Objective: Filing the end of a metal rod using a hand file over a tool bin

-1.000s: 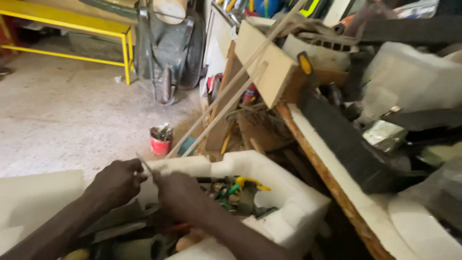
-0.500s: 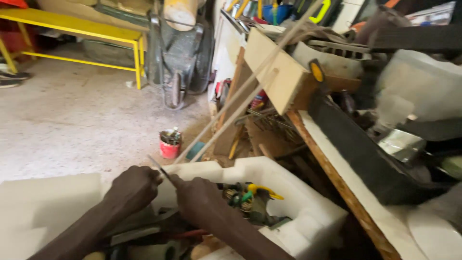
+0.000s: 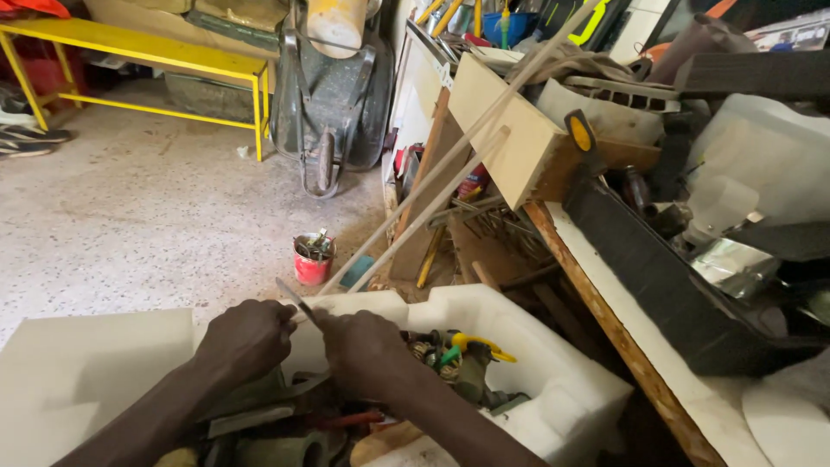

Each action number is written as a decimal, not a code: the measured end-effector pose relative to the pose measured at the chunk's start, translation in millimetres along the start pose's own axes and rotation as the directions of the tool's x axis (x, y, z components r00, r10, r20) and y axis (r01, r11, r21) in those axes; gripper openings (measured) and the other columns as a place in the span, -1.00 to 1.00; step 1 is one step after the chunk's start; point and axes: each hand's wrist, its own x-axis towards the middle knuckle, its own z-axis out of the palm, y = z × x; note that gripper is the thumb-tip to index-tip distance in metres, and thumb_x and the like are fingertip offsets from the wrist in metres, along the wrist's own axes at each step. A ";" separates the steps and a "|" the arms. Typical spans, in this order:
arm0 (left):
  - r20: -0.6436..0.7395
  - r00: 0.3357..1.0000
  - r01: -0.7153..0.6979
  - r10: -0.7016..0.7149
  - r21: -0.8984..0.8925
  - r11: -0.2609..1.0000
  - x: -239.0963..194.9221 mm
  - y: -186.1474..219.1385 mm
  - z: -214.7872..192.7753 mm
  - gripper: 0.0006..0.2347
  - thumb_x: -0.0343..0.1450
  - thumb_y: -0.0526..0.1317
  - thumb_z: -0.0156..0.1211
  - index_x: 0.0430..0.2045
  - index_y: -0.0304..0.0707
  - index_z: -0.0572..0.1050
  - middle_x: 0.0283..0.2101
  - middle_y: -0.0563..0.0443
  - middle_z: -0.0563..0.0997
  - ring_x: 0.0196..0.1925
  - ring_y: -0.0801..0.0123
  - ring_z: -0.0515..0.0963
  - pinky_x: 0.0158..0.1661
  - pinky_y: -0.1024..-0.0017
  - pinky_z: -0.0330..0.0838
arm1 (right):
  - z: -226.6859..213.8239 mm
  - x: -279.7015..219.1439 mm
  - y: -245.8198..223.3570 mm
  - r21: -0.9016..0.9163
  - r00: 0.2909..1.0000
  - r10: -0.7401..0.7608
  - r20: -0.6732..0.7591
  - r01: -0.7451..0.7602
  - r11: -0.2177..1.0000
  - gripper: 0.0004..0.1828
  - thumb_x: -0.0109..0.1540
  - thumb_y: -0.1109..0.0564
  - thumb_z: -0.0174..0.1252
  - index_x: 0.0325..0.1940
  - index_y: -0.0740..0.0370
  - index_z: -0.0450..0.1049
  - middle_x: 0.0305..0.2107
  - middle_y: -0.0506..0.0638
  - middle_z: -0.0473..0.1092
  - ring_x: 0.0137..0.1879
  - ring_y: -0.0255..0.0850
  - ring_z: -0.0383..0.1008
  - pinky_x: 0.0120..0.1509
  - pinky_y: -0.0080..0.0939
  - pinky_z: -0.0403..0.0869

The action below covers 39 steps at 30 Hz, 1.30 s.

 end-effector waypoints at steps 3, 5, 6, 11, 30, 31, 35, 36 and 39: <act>-0.009 1.000 0.017 -0.018 -0.046 0.999 -4.4 5.0 -8.2 -0.81 0.40 -0.05 0.06 -0.42 0.03 0.63 -0.22 -0.11 0.70 -0.14 -0.03 0.68 -0.19 0.10 0.51 | 14.5 1.9 2.4 -0.038 0.991 -0.096 -0.092 0.093 0.995 -0.33 0.27 0.13 -0.13 0.51 0.03 0.19 -0.32 0.24 0.53 -0.25 0.37 0.47 -0.36 0.39 0.37; 0.000 0.999 0.048 -0.048 -0.079 0.996 -5.9 4.8 -9.9 -0.82 0.38 -0.07 0.08 -0.45 0.03 0.66 -0.24 -0.13 0.72 -0.17 -0.04 0.70 -0.20 0.12 0.51 | 10.0 -6.1 -1.5 0.018 0.988 -0.099 -0.114 0.102 0.995 -0.39 0.30 0.13 -0.15 0.48 0.02 0.22 -0.31 0.29 0.52 -0.27 0.41 0.45 -0.36 0.43 0.34; -0.007 0.998 0.061 -0.063 -0.117 0.991 -5.4 3.1 -8.7 -0.80 0.37 -0.07 0.12 -0.25 0.09 0.66 -0.09 -0.04 0.70 -0.05 0.00 0.68 -0.09 0.11 0.53 | 4.5 -11.7 -4.4 0.005 0.992 -0.096 -0.086 0.096 0.995 -0.33 0.23 0.18 -0.13 0.47 0.02 0.21 -0.33 0.28 0.52 -0.26 0.42 0.46 -0.34 0.44 0.37; -0.033 0.998 0.043 -0.049 -0.166 0.985 -4.0 3.4 -5.7 -0.68 0.34 -0.08 0.20 -0.03 0.14 0.66 0.10 0.13 0.66 0.11 0.09 0.65 0.04 0.10 0.52 | -3.6 -17.5 -0.9 0.047 0.998 -0.033 -0.051 0.035 0.998 -0.35 0.22 0.16 -0.17 0.42 -0.07 0.29 -0.40 0.37 0.49 -0.28 0.48 0.48 -0.28 0.48 0.40; 0.007 0.999 -0.039 0.039 0.033 0.999 -3.1 13.8 -5.6 -0.75 0.33 -0.17 0.20 -0.20 -0.05 0.74 -0.24 -0.30 0.75 -0.06 -0.16 0.74 -0.02 -0.10 0.60 | 11.0 23.1 2.7 0.123 0.996 -0.047 -0.082 0.057 0.991 -0.46 0.20 0.11 0.10 0.29 0.11 0.44 -0.28 0.39 0.52 -0.08 0.38 0.60 -0.03 0.42 0.57; -0.004 1.000 -0.001 0.001 0.073 0.997 -5.2 6.0 -6.8 -0.73 0.36 -0.15 0.13 -0.17 0.05 0.75 -0.18 -0.24 0.76 -0.02 -0.10 0.74 0.04 -0.05 0.60 | 6.9 25.6 -6.6 0.159 0.995 -0.058 -0.075 0.069 0.985 -0.49 0.19 0.12 0.08 0.26 0.13 0.45 -0.30 0.41 0.51 -0.09 0.40 0.60 -0.04 0.43 0.57; -0.031 1.000 -0.004 0.002 -0.087 0.996 -8.0 5.4 -13.9 -0.70 0.40 -0.13 0.16 -0.03 -0.08 0.69 -0.13 -0.34 0.75 0.02 -0.18 0.72 0.06 -0.15 0.54 | 13.5 15.4 0.3 0.120 0.992 -0.058 -0.110 0.071 0.990 -0.51 0.26 0.09 -0.07 0.28 0.06 0.45 -0.34 0.36 0.51 -0.12 0.37 0.61 -0.06 0.41 0.58; -0.022 1.000 0.011 -0.013 -0.086 0.996 -9.2 5.1 -15.1 -0.69 0.40 -0.10 0.18 -0.01 -0.02 0.69 -0.10 -0.30 0.75 0.06 -0.17 0.71 0.09 -0.13 0.54 | 8.6 9.2 -1.2 0.117 0.992 -0.073 -0.104 0.085 0.990 -0.51 0.26 0.09 -0.06 0.27 0.09 0.46 -0.34 0.38 0.51 -0.12 0.38 0.60 -0.07 0.42 0.58; -0.011 1.000 0.018 -0.019 -0.112 0.994 -0.2 4.6 -3.4 -0.67 0.41 -0.08 0.21 0.04 -0.04 0.66 -0.05 -0.31 0.75 0.11 -0.18 0.69 0.12 -0.14 0.52 | 10.6 -2.2 8.8 0.101 0.991 -0.082 -0.109 0.093 0.991 -0.53 0.27 0.10 -0.06 0.24 0.15 0.47 -0.35 0.41 0.50 -0.15 0.38 0.61 -0.12 0.43 0.58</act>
